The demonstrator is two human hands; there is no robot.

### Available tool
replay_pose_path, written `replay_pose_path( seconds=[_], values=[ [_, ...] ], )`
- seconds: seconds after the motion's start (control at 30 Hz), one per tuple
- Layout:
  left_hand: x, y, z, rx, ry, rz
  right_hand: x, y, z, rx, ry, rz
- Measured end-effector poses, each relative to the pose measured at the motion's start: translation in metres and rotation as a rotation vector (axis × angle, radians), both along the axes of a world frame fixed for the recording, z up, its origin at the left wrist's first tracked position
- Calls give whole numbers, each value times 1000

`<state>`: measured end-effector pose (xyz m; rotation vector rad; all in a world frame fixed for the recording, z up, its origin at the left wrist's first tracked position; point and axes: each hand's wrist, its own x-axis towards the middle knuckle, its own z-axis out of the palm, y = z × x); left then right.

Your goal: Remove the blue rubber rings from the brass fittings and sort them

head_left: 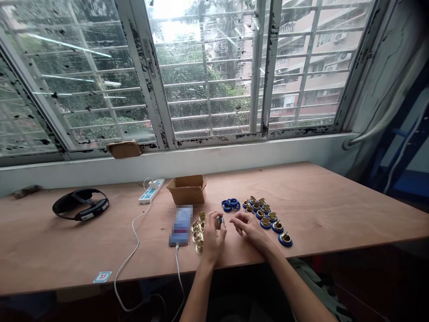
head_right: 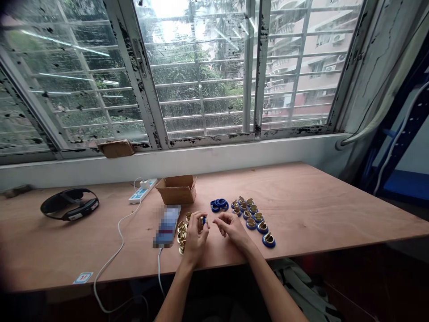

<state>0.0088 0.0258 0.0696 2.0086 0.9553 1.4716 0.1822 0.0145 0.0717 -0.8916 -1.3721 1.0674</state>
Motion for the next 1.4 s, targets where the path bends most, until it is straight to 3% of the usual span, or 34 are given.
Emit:
replay_pose_path(
  seconds=[0.17, 0.37, 0.7, 1.0, 1.27, 1.4],
  values=[
    [5, -6, 2, 4, 146, -82, -4, 2, -6, -73, -63, 144],
    [5, -6, -1, -9, 197, -113, -1, -1, -2, -97, -29, 120],
    [2, -6, -3, 52, 169, -92, -3, -11, 6, -186, 61, 262],
    [5, -8, -5, 104, 159, -67, -6, -8, 3, -182, 101, 238],
    [9, -10, -2, 156, 194, -10, -8, 3, -12, -118, 103, 205],
    [8, -12, 1, 177, 187, 51, -6, 3, -10, -89, 90, 201]
  ],
)
